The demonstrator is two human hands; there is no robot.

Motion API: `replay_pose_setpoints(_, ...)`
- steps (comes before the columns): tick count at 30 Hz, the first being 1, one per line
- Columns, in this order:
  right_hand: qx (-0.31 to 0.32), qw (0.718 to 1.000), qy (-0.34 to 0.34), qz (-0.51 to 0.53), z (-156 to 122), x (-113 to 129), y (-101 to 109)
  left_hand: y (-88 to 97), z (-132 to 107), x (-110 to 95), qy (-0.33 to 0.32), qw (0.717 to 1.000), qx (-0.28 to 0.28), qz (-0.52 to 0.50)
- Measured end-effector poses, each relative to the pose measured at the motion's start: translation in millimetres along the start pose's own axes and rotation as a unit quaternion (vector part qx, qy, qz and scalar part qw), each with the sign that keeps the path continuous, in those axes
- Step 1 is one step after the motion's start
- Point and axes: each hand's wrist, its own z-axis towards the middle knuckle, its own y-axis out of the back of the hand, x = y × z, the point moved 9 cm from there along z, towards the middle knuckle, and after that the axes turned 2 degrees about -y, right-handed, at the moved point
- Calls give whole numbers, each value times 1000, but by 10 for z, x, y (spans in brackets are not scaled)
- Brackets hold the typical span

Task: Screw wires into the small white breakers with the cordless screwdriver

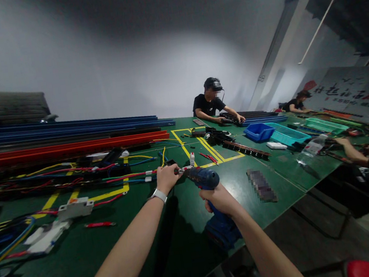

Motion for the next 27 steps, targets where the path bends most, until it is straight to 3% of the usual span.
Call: replay_pose_setpoints(27, -10, 1000, 9, 5, -22, 40, -2, 2, 4, 6, -1, 1000, -8, -6)
